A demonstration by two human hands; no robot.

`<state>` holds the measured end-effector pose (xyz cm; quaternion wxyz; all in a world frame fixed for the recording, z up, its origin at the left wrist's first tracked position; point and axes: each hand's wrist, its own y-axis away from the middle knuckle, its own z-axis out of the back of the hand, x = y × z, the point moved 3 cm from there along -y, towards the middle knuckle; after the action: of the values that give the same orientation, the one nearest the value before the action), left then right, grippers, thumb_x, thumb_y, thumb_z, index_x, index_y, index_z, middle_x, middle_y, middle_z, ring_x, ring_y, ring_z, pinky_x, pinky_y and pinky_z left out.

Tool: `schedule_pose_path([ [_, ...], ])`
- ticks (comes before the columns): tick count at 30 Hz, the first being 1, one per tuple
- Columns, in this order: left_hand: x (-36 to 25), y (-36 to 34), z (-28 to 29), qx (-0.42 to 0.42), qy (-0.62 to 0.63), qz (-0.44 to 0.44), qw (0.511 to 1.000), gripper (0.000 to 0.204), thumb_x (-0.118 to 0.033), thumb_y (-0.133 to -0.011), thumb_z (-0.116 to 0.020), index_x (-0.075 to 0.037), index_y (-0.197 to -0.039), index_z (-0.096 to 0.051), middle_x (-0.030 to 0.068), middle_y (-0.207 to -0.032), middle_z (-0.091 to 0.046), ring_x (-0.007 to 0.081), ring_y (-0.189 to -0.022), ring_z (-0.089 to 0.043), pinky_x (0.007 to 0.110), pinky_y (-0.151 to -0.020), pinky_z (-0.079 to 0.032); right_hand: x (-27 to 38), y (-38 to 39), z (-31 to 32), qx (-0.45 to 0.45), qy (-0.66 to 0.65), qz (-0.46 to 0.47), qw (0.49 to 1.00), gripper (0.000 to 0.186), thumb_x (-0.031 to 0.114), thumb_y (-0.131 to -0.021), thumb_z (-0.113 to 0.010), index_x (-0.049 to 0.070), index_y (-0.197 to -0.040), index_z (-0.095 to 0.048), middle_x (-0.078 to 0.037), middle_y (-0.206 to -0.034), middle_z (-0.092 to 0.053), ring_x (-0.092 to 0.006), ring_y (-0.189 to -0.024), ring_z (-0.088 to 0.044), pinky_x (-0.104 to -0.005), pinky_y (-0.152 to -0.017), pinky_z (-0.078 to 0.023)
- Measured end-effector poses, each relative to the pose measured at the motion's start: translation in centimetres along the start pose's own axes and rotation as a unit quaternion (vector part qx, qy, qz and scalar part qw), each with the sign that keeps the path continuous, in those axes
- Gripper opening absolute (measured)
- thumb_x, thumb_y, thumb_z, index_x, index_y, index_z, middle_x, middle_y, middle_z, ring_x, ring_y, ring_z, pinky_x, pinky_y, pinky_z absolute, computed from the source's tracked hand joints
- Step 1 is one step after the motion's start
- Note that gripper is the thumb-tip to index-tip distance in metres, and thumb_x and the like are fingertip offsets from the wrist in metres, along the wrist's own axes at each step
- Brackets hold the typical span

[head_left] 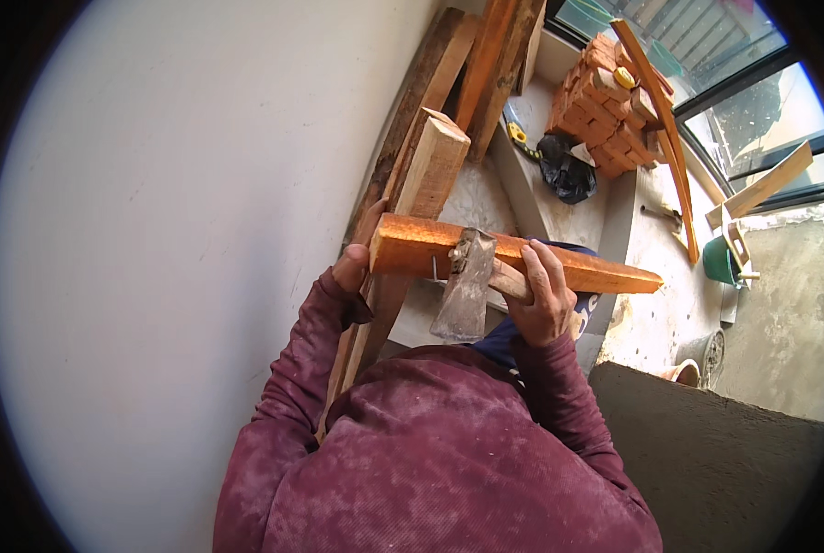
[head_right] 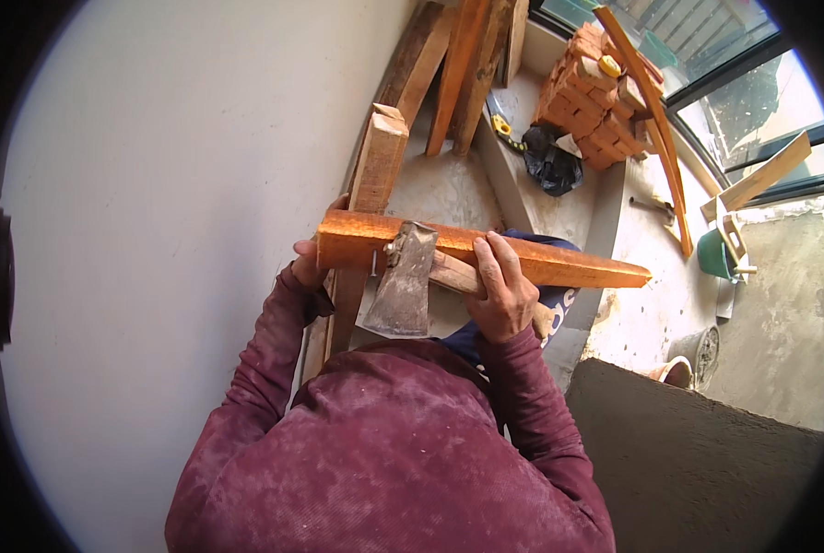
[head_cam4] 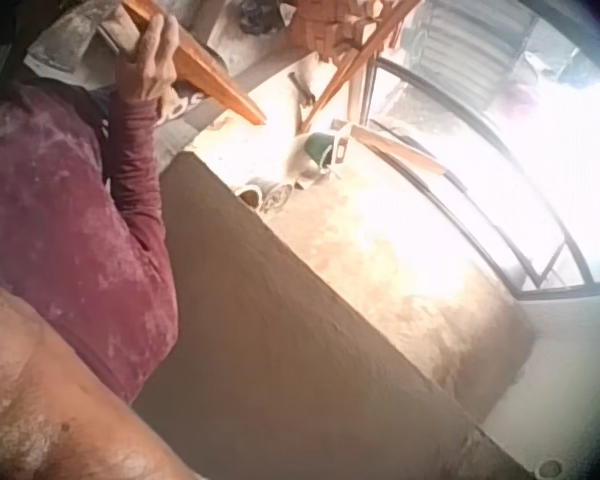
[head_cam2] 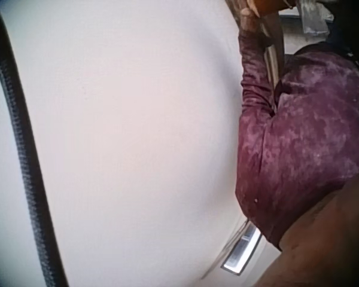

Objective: The person measures a wooden board on a staircase, then positions and secures it to a concrete wall by hammering nails with a hand axe.

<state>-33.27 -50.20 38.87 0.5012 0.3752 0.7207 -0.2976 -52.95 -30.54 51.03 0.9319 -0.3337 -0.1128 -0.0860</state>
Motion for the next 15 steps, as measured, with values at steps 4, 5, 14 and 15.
schedule_pose_path([
  [4,-1.1,0.1,-1.0,0.017,0.08,0.012,0.997,0.137,-0.094,-0.056,-0.043,-0.003,-0.151,-0.002,0.0167,-0.149,-0.03,0.0255,-0.137,-0.033,0.04,-0.112,-0.03,0.4,-0.6,0.2,0.003,-0.012,-0.003,1.0,0.059,-0.004,-0.059,-0.068,0.005,-0.117,-0.062,-0.015,-0.118,-0.061,-0.0292,-0.098,-0.067,-0.0349,-0.078,-0.057],
  [5,-1.5,0.1,-1.3,0.0,0.09,0.03,0.995,0.142,-0.094,-0.05,-0.046,-0.002,-0.15,-0.005,0.0159,-0.147,-0.033,0.0252,-0.135,-0.036,0.041,-0.111,-0.033,0.3,-0.6,0.2,0.003,-0.014,0.001,1.0,0.059,-0.004,-0.059,-0.068,0.005,-0.117,-0.062,-0.015,-0.118,-0.061,-0.0291,-0.098,-0.067,-0.0348,-0.078,-0.057],
  [14,-1.8,-0.2,-0.5,0.077,0.143,0.036,0.986,0.132,-0.089,-0.06,-0.047,-0.006,-0.151,0.003,0.0162,-0.15,-0.028,0.0269,-0.136,-0.035,0.043,-0.111,-0.033,0.1,-2.3,0.8,0.075,-0.052,-0.008,0.996,0.066,0.003,-0.057,-0.076,0.007,-0.121,-0.06,-0.011,-0.119,-0.061,-0.0287,-0.099,-0.065,-0.034,-0.079,-0.055],
  [15,-1.7,-0.4,-0.3,0.111,0.132,0.027,0.985,0.127,-0.088,-0.067,-0.043,-0.008,-0.151,0.008,0.0163,-0.152,-0.024,0.0278,-0.138,-0.031,0.043,-0.112,-0.03,0.1,-2.2,0.8,0.062,-0.05,0.0,0.997,0.068,0.004,-0.057,-0.077,0.008,-0.123,-0.059,-0.011,-0.118,-0.061,-0.0281,-0.1,-0.065,-0.0341,-0.079,-0.056],
])
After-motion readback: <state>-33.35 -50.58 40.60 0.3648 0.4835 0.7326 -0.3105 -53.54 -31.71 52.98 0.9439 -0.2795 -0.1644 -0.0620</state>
